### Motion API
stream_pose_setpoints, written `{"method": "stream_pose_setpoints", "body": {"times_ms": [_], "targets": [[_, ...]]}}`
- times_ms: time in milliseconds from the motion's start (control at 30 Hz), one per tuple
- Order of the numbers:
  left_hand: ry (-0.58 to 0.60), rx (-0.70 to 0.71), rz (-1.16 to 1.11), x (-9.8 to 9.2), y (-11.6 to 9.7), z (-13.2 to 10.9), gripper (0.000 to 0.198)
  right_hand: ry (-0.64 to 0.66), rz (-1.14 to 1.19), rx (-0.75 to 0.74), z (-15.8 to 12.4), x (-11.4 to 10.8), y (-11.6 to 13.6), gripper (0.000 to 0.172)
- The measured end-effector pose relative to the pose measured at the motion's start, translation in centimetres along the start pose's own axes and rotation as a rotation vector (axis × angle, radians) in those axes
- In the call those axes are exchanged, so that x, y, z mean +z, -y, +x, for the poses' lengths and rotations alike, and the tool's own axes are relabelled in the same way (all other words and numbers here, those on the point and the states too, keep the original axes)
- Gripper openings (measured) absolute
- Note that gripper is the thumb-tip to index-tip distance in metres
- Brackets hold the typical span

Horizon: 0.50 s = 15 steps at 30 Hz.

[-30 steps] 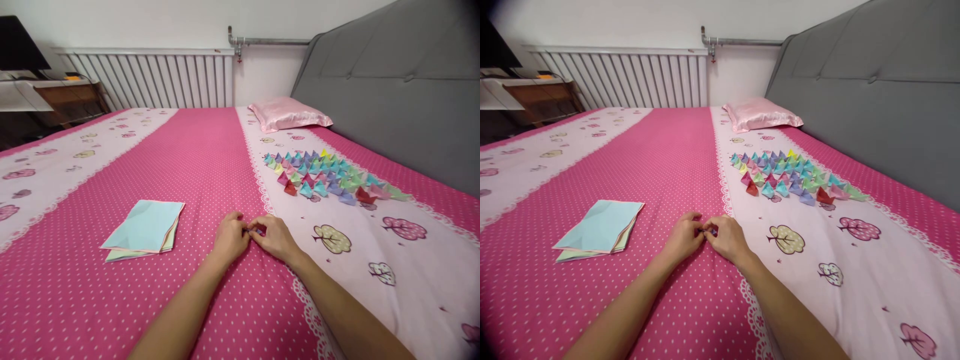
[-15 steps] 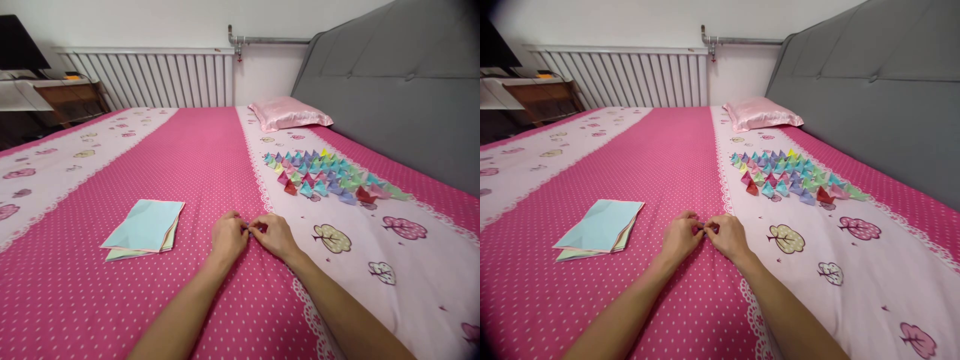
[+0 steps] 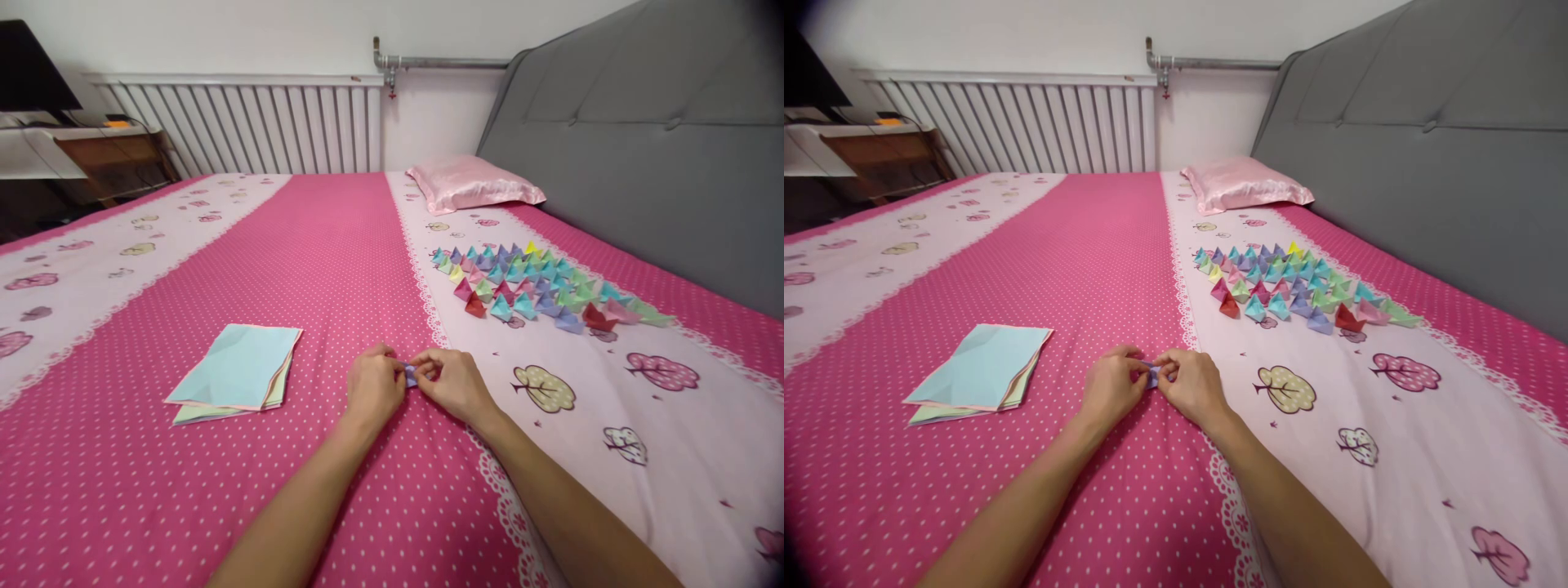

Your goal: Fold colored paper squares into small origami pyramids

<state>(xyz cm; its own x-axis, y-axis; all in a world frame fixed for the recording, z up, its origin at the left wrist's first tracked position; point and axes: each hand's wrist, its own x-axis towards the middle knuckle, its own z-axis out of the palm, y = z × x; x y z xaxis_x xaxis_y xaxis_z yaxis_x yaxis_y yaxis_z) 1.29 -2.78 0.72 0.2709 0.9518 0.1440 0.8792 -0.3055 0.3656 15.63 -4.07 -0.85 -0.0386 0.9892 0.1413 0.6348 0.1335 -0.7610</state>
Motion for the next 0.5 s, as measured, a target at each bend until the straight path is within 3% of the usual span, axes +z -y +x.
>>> {"method": "stream_pose_setpoints", "body": {"times_ms": [233, 500], "targets": [[0.011, 0.044, -0.006, 0.0, 0.2, -0.1, 0.019, -0.024, -0.022, -0.046, 0.1, 0.4, -0.3, 0.019], [-0.041, 0.054, -0.106, 1.2, 0.7, 0.4, 0.008, -0.030, -0.048, -0.096, 0.1, 0.4, -0.6, 0.019]]}}
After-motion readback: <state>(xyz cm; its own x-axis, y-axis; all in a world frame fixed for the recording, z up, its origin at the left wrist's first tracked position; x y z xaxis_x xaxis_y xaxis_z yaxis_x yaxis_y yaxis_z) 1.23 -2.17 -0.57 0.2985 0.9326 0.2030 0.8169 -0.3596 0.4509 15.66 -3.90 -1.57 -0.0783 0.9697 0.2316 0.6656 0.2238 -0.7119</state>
